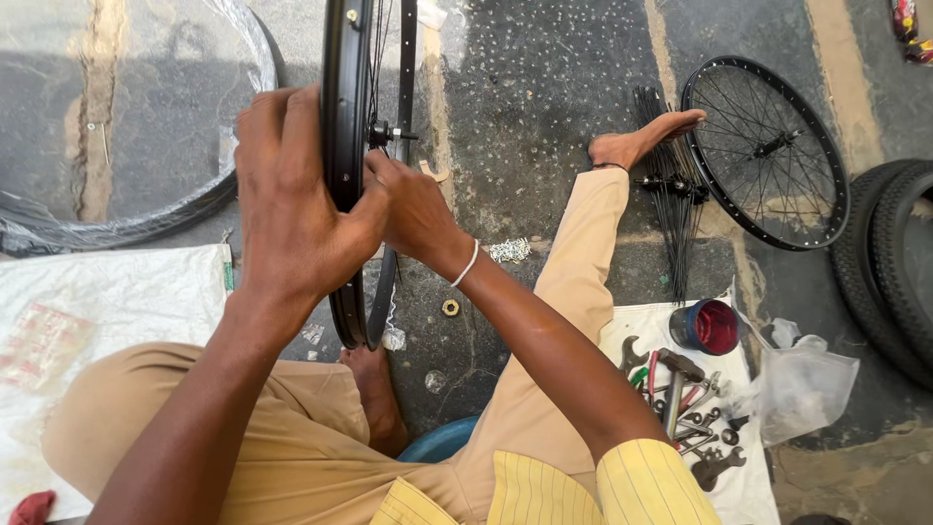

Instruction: The person laces a bicycle wheel by inserting spokes into the rim and hub. They handle the wheel, spokes, and rim, threading the spokes through the rim holes and securing them to the hub.

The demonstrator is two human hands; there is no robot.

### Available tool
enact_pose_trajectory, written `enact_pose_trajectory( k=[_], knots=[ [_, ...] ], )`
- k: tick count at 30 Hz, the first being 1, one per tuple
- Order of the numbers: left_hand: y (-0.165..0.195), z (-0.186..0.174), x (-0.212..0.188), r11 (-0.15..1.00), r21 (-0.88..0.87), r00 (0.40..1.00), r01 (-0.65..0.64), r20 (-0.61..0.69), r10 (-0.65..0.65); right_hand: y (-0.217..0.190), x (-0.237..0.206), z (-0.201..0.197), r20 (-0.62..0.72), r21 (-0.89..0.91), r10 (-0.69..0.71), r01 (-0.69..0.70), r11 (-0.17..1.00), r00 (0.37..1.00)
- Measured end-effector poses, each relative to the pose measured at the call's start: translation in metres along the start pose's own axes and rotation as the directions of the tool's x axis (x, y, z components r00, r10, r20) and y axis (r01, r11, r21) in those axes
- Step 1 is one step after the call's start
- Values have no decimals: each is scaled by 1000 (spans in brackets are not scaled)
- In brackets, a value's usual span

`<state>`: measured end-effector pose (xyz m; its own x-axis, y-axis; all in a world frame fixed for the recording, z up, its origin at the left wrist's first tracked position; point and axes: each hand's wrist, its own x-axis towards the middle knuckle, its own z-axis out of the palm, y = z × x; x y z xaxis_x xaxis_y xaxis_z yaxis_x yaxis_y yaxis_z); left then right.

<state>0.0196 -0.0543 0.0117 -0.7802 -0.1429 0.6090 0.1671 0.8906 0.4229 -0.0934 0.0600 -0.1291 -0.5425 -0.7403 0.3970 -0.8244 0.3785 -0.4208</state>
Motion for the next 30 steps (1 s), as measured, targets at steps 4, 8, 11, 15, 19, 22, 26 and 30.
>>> enact_pose_trajectory(
  k=[4, 8, 11, 15, 19, 22, 26, 30],
  knots=[
    [4, 3, 1, 927, -175, 936, 332, 182, -301, 14, 32, 3, -176, -30, 59, -66, 997, 983],
    [19, 11, -3, 771, -545, 942, 330, 245, -230, 17, 38, -11, -27, -76, 197, -198, 977, 980],
    [28, 21, -8, 752, -554, 933, 358, 237, -270, 16, 24, -22, -224, 76, 49, -33, 997, 973],
    [28, 30, -13, 754, -535, 924, 380, 250, -289, 13, 10, -32, -204, 36, 51, -45, 998, 978],
    [29, 31, -14, 730, -602, 946, 323, 208, -247, 7, 10, -39, -179, 0, 92, -94, 996, 980],
    [30, 29, -13, 705, -623, 941, 339, 225, -254, 0, 12, -47, -185, 9, 91, -90, 996, 979],
    [26, 29, -11, 629, -669, 918, 396, 283, -277, -6, 7, -53, -221, 16, 91, -90, 996, 971],
    [21, 31, -11, 612, -611, 861, 502, 419, -288, 11, -23, -24, -380, 233, 207, -123, 965, 902]
  ],
)
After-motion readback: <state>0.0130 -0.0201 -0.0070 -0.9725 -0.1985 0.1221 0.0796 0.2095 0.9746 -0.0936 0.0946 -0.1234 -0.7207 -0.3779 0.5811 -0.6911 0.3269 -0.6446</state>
